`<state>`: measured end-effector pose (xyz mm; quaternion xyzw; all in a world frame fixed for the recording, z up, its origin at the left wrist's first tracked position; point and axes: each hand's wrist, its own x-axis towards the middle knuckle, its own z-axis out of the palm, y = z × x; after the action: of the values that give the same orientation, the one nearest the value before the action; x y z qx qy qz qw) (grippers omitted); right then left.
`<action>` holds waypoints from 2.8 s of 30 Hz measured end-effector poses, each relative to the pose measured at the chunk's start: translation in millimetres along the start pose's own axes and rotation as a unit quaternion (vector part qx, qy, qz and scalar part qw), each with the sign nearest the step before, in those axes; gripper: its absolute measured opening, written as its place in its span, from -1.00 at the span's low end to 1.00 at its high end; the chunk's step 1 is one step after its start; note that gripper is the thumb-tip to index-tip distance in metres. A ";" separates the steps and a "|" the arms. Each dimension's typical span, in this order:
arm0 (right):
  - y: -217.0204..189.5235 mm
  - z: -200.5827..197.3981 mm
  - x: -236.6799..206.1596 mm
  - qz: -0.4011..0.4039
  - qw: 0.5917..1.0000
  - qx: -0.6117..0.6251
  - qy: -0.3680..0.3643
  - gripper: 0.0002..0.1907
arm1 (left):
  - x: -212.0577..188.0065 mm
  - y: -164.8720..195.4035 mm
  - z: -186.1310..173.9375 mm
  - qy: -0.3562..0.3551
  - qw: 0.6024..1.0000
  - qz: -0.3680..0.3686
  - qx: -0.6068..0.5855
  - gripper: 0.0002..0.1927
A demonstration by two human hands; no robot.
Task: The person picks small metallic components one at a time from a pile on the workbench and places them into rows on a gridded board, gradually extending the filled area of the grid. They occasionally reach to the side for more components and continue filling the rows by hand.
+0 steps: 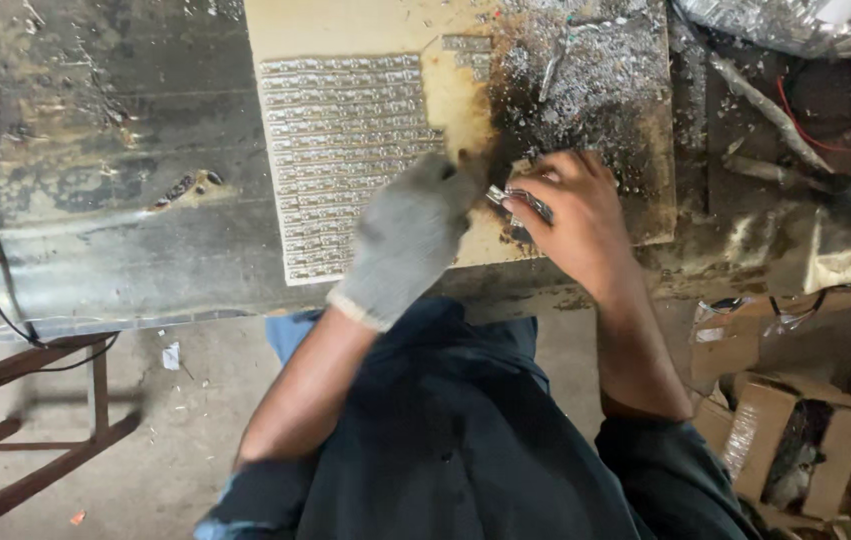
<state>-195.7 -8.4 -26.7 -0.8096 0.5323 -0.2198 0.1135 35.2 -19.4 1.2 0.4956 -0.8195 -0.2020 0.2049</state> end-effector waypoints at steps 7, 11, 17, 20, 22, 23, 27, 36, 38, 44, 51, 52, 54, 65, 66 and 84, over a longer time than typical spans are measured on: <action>8.0 5.5 3.2 0.015 0.999 0.043 0.027 -0.84 | 44.9 4.9 34.3 -0.050 0.994 0.076 0.057 -0.81; 8.1 6.6 3.8 0.028 0.999 0.022 0.023 -0.81 | 36.0 1.8 20.8 -0.067 0.997 0.012 0.033 -0.71; 8.0 3.7 13.6 0.012 1.000 -0.002 0.018 -0.80 | 21.9 -64.6 -34.0 0.090 0.995 -0.045 0.001 -0.79; 3.7 7.1 19.5 -0.012 0.999 -0.025 0.032 -0.76 | 31.1 -76.8 -30.5 0.113 0.992 -0.046 0.041 -0.87; 1.4 14.6 28.1 -0.031 0.999 -0.035 0.020 -0.79 | 38.2 -73.8 -20.9 0.101 0.992 -0.058 0.042 -0.87; 1.8 16.7 31.7 -0.041 0.998 -0.042 0.015 -0.80 | 43.7 -68.7 -13.4 0.090 0.993 -0.074 0.034 -0.87; 7.6 8.9 34.0 -0.011 0.995 0.092 0.032 -0.83 | 65.6 -55.3 4.3 -0.004 0.993 -0.117 0.028 -0.78; 8.7 16.1 72.6 0.026 0.977 0.205 0.053 -0.88 | 61.8 -36.5 -7.4 0.053 0.990 -0.122 0.038 -0.62; 10.2 27.5 84.9 -0.018 0.976 0.203 0.072 -0.85 | 50.7 -34.1 -20.9 0.065 0.986 -0.155 0.004 -0.59; 17.7 65.1 113.3 -0.016 0.994 0.104 0.032 -0.94 | 9.7 -30.0 -50.8 0.197 0.977 -0.075 -0.035 -0.71; 24.6 72.9 103.5 -0.024 0.997 0.064 0.031 -0.90 | -11.7 -36.6 -55.4 0.225 0.969 -0.085 -0.048 -0.73; 25.2 72.0 101.2 -0.025 0.997 0.065 0.022 -0.89 | -14.1 -37.3 -55.1 0.224 0.969 -0.092 -0.054 -0.73; 25.5 71.1 100.0 -0.029 0.998 0.063 0.010 -0.88 | -16.4 -38.5 -54.9 0.221 0.968 -0.102 -0.066 -0.72; 16.1 26.5 79.0 -0.027 0.980 0.166 0.104 -0.90 | -8.8 -32.5 -50.3 0.198 0.975 -0.083 -0.066 -0.76; 18.1 14.3 70.2 -0.007 0.981 0.161 0.105 -0.90 | -5.5 -32.0 -48.1 0.189 0.977 -0.075 -0.066 -0.77; 14.4 -4.3 9.8 0.034 0.996 0.042 0.076 -0.90 | 39.6 -5.4 21.2 -0.072 0.996 -0.044 0.030 -0.56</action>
<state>-206.2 -23.0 -26.6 -0.7667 0.5567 -0.2988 0.1138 10.9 -54.4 -13.9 0.5212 -0.8154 -0.2211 0.1207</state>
